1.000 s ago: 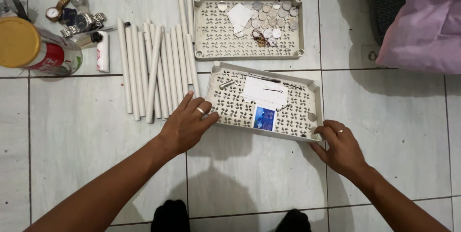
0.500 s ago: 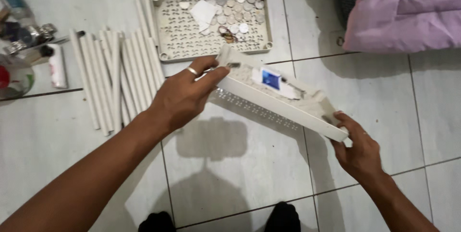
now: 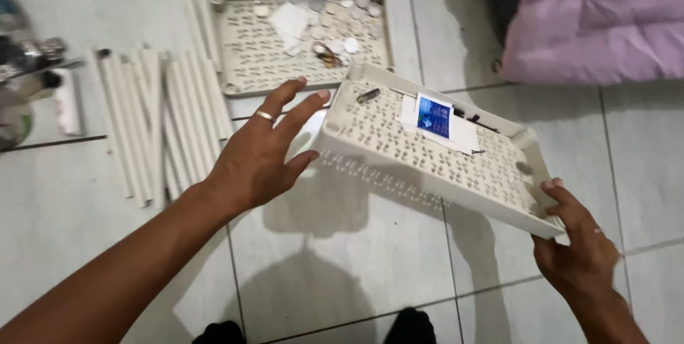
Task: The person assembles a white plastic rack by inserting cylindrical legs into perforated trays. They handle multiple trays and legs, aligning and pushing the legs into the corner holes to form a stable structure.
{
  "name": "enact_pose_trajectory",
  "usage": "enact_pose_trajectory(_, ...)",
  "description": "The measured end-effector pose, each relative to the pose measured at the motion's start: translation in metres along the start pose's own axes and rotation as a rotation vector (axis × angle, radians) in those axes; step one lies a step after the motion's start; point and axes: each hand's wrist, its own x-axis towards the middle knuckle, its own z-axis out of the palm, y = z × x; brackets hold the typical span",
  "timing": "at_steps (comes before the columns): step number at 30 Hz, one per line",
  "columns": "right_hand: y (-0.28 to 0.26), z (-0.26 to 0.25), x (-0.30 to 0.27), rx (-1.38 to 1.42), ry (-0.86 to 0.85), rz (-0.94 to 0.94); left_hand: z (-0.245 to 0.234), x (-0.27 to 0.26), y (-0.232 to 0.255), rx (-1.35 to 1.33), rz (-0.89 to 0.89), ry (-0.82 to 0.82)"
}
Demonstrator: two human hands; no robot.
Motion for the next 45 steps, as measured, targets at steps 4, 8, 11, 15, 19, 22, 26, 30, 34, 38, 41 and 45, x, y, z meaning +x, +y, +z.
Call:
enact_pose_trajectory(4,0.002,0.006,0.028,-0.018,-0.051,-0.105,-0.031,-0.021,-0.024,-0.025,0.021,0.178)
enact_pose_trajectory(8,0.013,0.028,0.075,0.143,-0.185,-0.209,-0.064,-0.056,-0.047,0.024,0.106,0.367)
enact_pose_trajectory(11,0.001,0.052,0.131,0.148,-0.266,-0.247,-0.092,-0.091,-0.066,0.164,0.148,0.518)
enact_pose_trajectory(15,-0.055,0.073,0.216,0.165,-0.274,-0.337,-0.129,-0.145,-0.100,0.268,0.108,0.747)
enact_pose_trajectory(19,-0.161,0.076,0.291,0.264,-0.103,-0.534,-0.167,-0.199,-0.140,0.326,-0.089,0.876)
enact_pose_trajectory(22,-0.253,0.068,0.320,0.242,0.087,-0.789,-0.190,-0.235,-0.165,0.410,-0.114,0.965)
enact_pose_trajectory(26,-0.355,0.079,0.333,0.440,-0.065,-0.722,-0.204,-0.270,-0.190,0.348,-0.258,1.074)
enact_pose_trajectory(30,-0.435,0.089,0.363,0.582,-0.103,-0.646,-0.205,-0.280,-0.216,0.231,-0.300,1.212)
enact_pose_trajectory(34,-0.484,0.102,0.386,0.653,-0.148,-0.623,-0.205,-0.284,-0.243,0.005,-0.393,1.352)
enact_pose_trajectory(38,-0.508,0.121,0.384,0.665,-0.191,-0.643,-0.216,-0.285,-0.275,-0.038,-0.717,1.326)
enact_pose_trajectory(41,-0.523,0.133,0.386,0.647,-0.329,-0.544,-0.216,-0.282,-0.295,-0.303,-0.801,1.355)
enact_pose_trajectory(45,-0.539,0.144,0.385,0.699,-0.458,-0.444,-0.221,-0.273,-0.325,-0.743,-0.722,1.421)
